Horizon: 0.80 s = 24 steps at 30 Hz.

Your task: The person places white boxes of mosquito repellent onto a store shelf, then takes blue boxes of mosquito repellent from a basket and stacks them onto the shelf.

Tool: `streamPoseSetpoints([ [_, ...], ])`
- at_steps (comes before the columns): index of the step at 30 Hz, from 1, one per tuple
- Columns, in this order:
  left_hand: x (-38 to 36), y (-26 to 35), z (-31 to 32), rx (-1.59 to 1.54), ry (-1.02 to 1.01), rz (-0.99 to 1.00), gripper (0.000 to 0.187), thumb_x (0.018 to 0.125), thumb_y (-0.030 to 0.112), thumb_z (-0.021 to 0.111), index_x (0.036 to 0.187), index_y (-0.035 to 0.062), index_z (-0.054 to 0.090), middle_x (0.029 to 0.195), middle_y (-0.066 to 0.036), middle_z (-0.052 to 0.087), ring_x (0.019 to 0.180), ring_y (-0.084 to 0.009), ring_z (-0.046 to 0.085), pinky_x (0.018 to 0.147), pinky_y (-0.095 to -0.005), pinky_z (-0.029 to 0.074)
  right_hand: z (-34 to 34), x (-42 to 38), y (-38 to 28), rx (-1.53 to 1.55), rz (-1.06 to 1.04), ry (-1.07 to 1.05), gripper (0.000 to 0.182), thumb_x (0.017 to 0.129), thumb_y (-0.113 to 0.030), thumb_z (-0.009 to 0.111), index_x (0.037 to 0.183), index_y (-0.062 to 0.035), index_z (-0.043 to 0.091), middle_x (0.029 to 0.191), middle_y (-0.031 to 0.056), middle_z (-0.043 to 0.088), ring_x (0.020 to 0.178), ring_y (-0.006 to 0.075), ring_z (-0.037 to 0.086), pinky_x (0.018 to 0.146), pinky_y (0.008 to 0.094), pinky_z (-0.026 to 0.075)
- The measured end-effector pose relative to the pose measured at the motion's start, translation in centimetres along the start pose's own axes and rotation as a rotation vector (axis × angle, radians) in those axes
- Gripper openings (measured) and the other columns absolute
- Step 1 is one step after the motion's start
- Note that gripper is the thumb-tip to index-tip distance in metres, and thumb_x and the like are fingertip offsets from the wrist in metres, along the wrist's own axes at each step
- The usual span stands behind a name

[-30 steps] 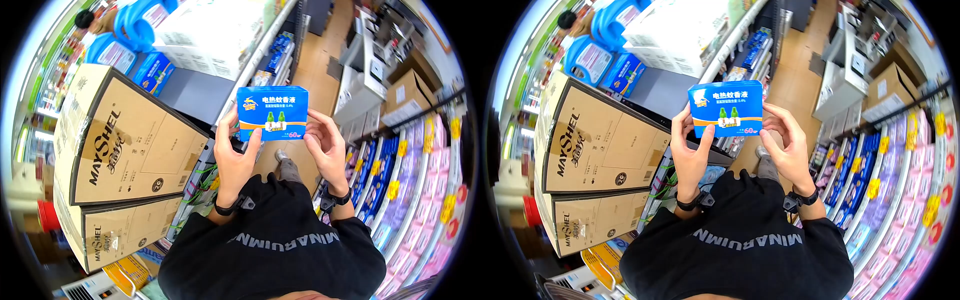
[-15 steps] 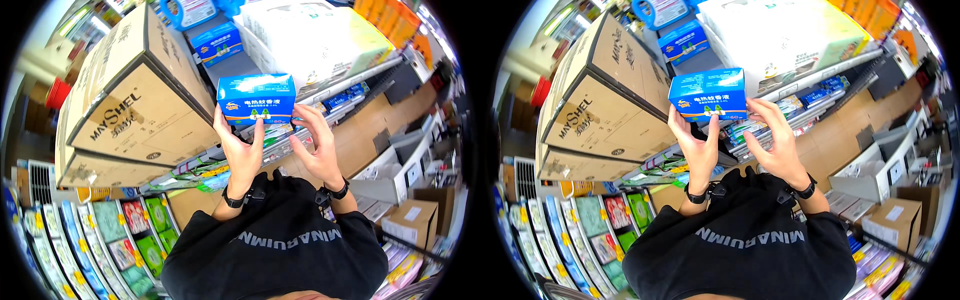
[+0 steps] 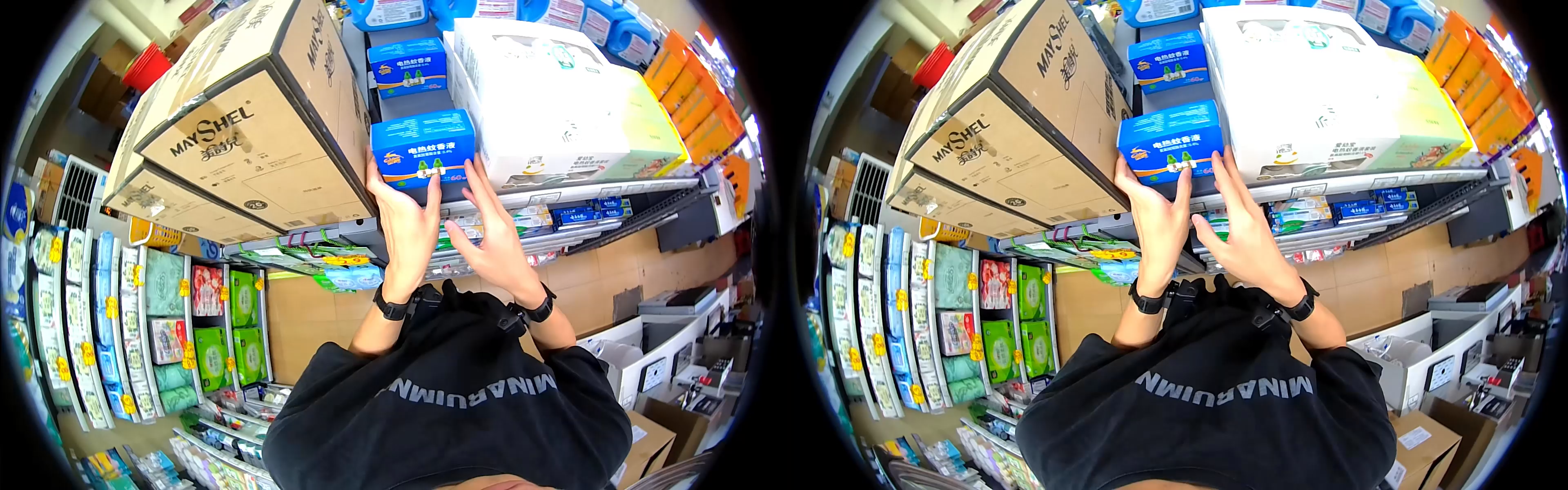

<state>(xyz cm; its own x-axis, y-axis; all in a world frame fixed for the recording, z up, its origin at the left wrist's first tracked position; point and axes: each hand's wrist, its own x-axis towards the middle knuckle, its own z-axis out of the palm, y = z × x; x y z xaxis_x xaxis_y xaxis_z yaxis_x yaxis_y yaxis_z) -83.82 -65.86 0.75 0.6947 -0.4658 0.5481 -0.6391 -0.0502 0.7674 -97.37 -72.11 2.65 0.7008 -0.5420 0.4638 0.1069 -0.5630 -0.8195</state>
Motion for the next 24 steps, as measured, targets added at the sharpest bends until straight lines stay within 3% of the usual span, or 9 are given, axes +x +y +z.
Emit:
streamPoseSetpoints([
  [3, 0.4, -0.4, 0.3, 0.064, -0.002, -0.011, 0.09, 0.092, 0.014, 0.076, 0.152, -0.0147, 0.016, 0.151, -0.04, 0.034, 0.141, -0.0487, 0.042, 0.116, -0.0487, 0.036, -0.2, -0.2, 0.8, -0.236, -0.004, -0.072, 0.075, 0.092, -0.01, 0.07, 0.156, 0.006, 0.034, 0.167, 0.0321, 0.017, 0.15, 0.0458, 0.034, 0.117, 0.0466, 0.04],
  [7, -0.1, 0.6, -0.4, 0.177, -0.009, 0.013, 0.092, 0.091, 0.016, 0.077, 0.153, -0.0141, 0.016, 0.147, -0.041, 0.04, 0.136, -0.0501, 0.047, 0.114, -0.0487, 0.039, -0.8, -0.4, -0.2, -0.201, 0.039, -0.087, 0.061, 0.093, -0.011, 0.07, 0.146, 0.0082, 0.049, 0.165, 0.0337, 0.023, 0.147, 0.0472, 0.038, 0.116, 0.0472, 0.04],
  [11, -0.6, 3.0, -1.4, 0.275, 0.074, 0.18, 0.095, 0.088, 0.014, 0.081, 0.153, -0.0121, 0.017, 0.155, -0.036, 0.031, 0.146, -0.0487, 0.034, 0.12, -0.0509, 0.032, -2.6, -1.5, -0.6, -0.171, 0.04, -0.115, 0.053, 0.093, -0.011, 0.071, 0.141, 0.0054, 0.056, 0.161, 0.0317, 0.034, 0.144, 0.0447, 0.045, 0.114, 0.0457, 0.042],
  [12, -0.3, 3.0, -1.4, 0.238, 0.118, 0.23, 0.088, 0.087, 0.012, 0.08, 0.155, -0.0039, 0.028, 0.158, -0.03, 0.029, 0.144, -0.0467, 0.035, 0.117, -0.0509, 0.035, -3.1, -1.8, -0.6, -0.132, 0.035, -0.141, 0.05, 0.093, -0.011, 0.071, 0.139, 0.0038, 0.059, 0.16, 0.0301, 0.038, 0.142, 0.0429, 0.048, 0.113, 0.0446, 0.043],
  [13, 0.0, 3.1, -1.4, 0.241, 0.125, 0.228, 0.088, 0.087, 0.012, 0.08, 0.155, -0.0039, 0.028, 0.158, -0.03, 0.029, 0.144, -0.0467, 0.035, 0.117, -0.0509, 0.035, -3.6, -2.1, -0.6, -0.093, 0.032, -0.168, 0.047, 0.093, -0.011, 0.071, 0.137, 0.0021, 0.062, 0.158, 0.0285, 0.042, 0.14, 0.041, 0.051, 0.112, 0.0435, 0.044],
  [15, 0.9, 3.5, -1.6, 0.409, 0.074, 0.253, 0.073, 0.086, 0.009, 0.08, 0.15, 0.0039, 0.045, 0.157, -0.026, 0.033, 0.137, -0.0443, 0.04, 0.11, -0.0489, 0.04, -4.4, -2.6, -0.6, -0.039, 0.062, -0.193, 0.044, 0.093, -0.01, 0.07, 0.135, 0.0001, 0.064, 0.157, 0.0246, 0.046, 0.138, 0.0376, 0.055, 0.111, 0.0418, 0.046],
  [16, 1.4, 3.5, -1.3, 0.408, 0.092, 0.269, 0.058, 0.086, 0.008, 0.08, 0.14, 0.0088, 0.058, 0.154, -0.021, 0.039, 0.13, -0.0422, 0.043, 0.103, -0.0472, 0.044, -4.8, -2.7, -0.5, -0.014, 0.098, -0.23, 0.043, 0.093, -0.01, 0.07, 0.135, -0.0004, 0.064, 0.157, 0.0237, 0.046, 0.137, 0.0371, 0.056, 0.111, 0.0417, 0.046],
  [20, 2.3, 3.4, -0.6, 0.453, 0.045, 0.24, 0.054, 0.085, 0.009, 0.081, 0.134, 0.0119, 0.061, 0.143, -0.019, 0.047, 0.126, -0.041, 0.045, 0.1, -0.0473, 0.046, -5.5, -3.1, -0.2, 0.012, 0.113, -0.288, 0.041, 0.093, -0.01, 0.069, 0.134, -0.0013, 0.065, 0.158, 0.021, 0.047, 0.136, 0.036, 0.057, 0.11, 0.0413, 0.046],
  [24, 3.3, 4.3, -0.2, 0.545, 0.019, 0.217, 0.05, 0.083, 0.011, 0.082, 0.129, 0.0089, 0.062, 0.134, -0.018, 0.052, 0.123, -0.0407, 0.047, 0.099, -0.049, 0.048, -5.8, -3.4, 0.0, 0.026, 0.125, -0.337, 0.041, 0.094, -0.01, 0.069, 0.133, -0.0008, 0.065, 0.158, 0.0201, 0.047, 0.136, 0.0356, 0.057, 0.11, 0.0411, 0.046],
])
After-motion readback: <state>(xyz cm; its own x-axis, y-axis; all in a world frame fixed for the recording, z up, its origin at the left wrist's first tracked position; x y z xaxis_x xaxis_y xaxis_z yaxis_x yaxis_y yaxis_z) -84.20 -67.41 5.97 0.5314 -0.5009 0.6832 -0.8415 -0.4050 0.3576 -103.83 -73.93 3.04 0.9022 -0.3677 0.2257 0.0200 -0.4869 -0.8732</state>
